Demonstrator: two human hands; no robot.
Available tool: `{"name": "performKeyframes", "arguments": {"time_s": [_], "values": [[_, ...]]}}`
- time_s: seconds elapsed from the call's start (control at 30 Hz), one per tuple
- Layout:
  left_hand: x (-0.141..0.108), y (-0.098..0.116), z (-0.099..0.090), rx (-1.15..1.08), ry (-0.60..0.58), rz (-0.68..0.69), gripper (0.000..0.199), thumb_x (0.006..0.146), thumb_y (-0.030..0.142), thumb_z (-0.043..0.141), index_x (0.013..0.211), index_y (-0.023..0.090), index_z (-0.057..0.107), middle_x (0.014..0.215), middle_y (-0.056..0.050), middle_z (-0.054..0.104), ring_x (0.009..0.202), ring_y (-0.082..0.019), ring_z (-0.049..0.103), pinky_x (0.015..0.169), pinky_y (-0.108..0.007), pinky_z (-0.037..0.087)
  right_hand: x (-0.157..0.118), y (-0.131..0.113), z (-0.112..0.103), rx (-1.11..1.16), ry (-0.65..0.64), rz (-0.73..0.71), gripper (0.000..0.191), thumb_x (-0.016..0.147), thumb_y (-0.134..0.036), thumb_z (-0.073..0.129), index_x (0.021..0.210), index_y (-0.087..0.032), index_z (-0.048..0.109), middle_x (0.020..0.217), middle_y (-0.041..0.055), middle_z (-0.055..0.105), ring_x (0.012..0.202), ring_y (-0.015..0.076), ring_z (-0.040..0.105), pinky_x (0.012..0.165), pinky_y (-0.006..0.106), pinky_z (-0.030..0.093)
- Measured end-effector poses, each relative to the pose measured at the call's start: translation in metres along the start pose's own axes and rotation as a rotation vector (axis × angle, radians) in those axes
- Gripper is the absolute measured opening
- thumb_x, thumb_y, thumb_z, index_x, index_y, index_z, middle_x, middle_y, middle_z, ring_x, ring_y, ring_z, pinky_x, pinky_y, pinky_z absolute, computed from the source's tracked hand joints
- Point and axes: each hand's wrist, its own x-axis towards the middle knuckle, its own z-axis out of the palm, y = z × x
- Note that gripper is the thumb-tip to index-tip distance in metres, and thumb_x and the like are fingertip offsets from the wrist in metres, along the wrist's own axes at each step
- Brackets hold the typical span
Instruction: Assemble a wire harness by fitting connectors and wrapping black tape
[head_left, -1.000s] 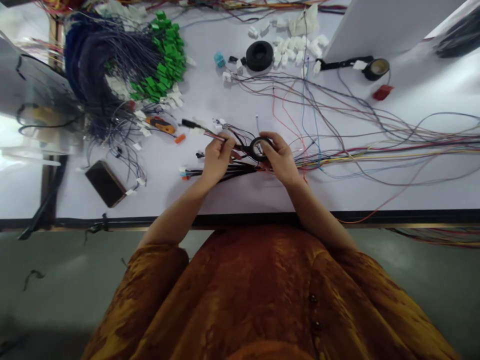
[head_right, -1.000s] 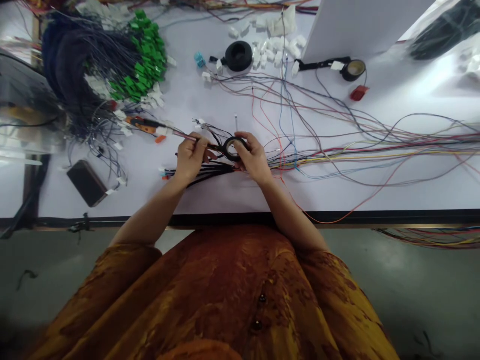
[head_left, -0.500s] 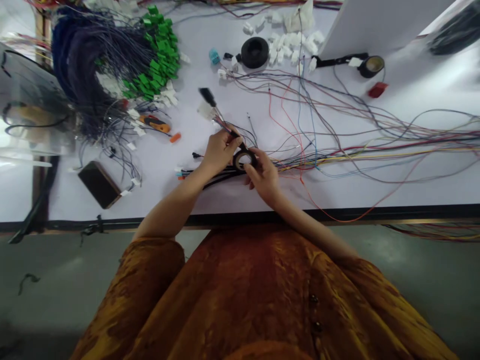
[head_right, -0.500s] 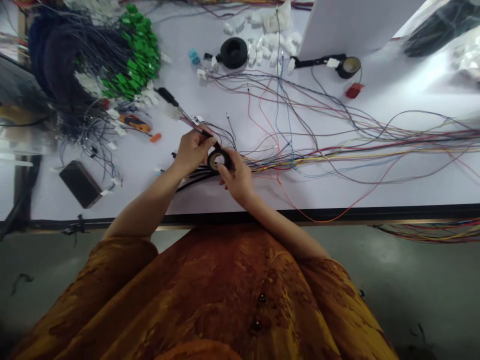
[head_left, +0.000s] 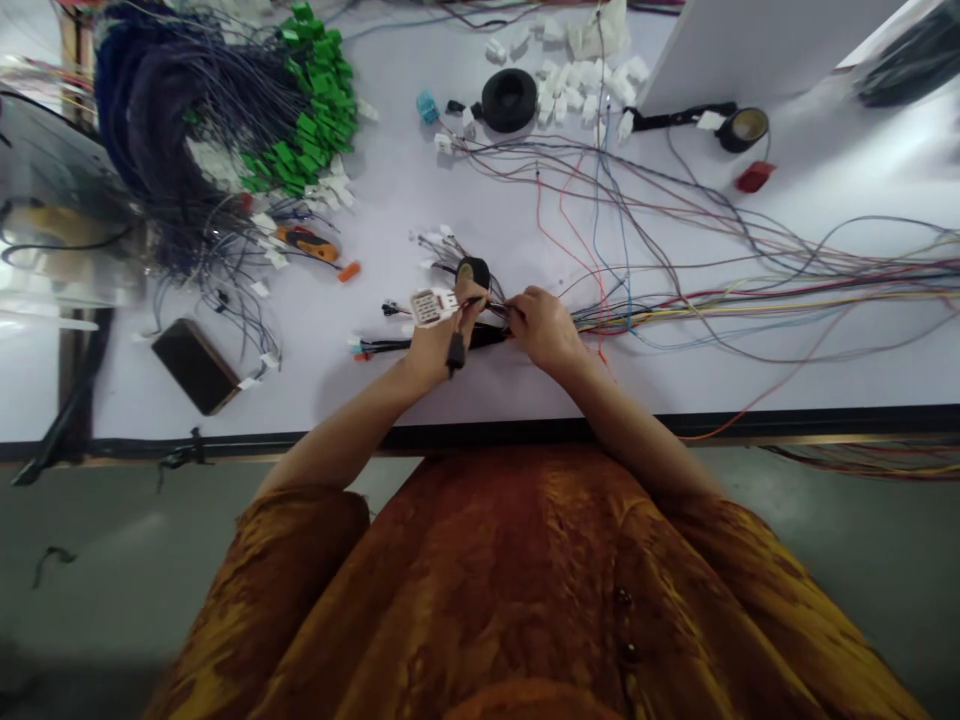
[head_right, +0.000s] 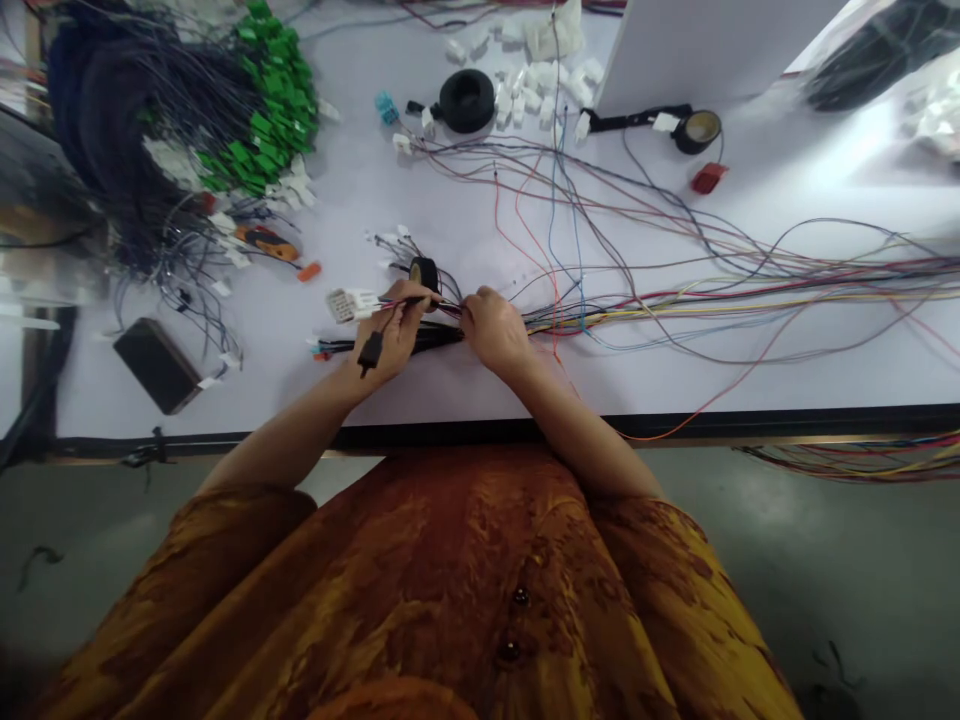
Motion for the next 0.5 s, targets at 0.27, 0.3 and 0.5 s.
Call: {"name": "performKeyframes", "arguments": {"time_s": [0.27,0.3,0.5], "values": [[-0.005,-0.019,0.003,0.07,-0.024,0.302,0.028,0.105,0.038,0.042,0.1,0.021,0.063,0.104,-0.01,0.073,0.1,-0.021,0.067,0.09,-0.041,0.055,0.015,-0.009,-0.021,0.338,0.083,0.023,0.02,0.093,-0.035,0.058,0.102,-0.019,0.067,0.077,0.0026,0.059,0.068,0.015,0.055,0.067,0.031,0.047],[-0.004,-0.021,0.003,0.108,-0.056,0.349,0.027,0.105,0.036,0.042,0.098,0.021,0.063,0.106,-0.011,0.073,0.1,-0.022,0.067,0.09,-0.042,0.055,0.02,-0.013,-0.018,0.426,0.078,0.065,0.025,0.093,-0.038,0.06,0.109,-0.02,0.064,0.073,0.0005,0.058,0.066,0.0144,0.055,0.064,0.029,0.045],[-0.01,-0.034,0.001,0.165,-0.154,0.348,0.021,0.101,0.027,0.045,0.095,0.021,0.063,0.13,-0.013,0.066,0.116,-0.025,0.065,0.099,-0.042,0.053,0.051,-0.014,0.005,0.614,-0.084,0.275,0.02,0.086,-0.028,0.07,0.092,-0.022,0.052,0.059,-0.0041,0.051,0.051,0.0118,0.048,0.048,0.026,0.038]]}}
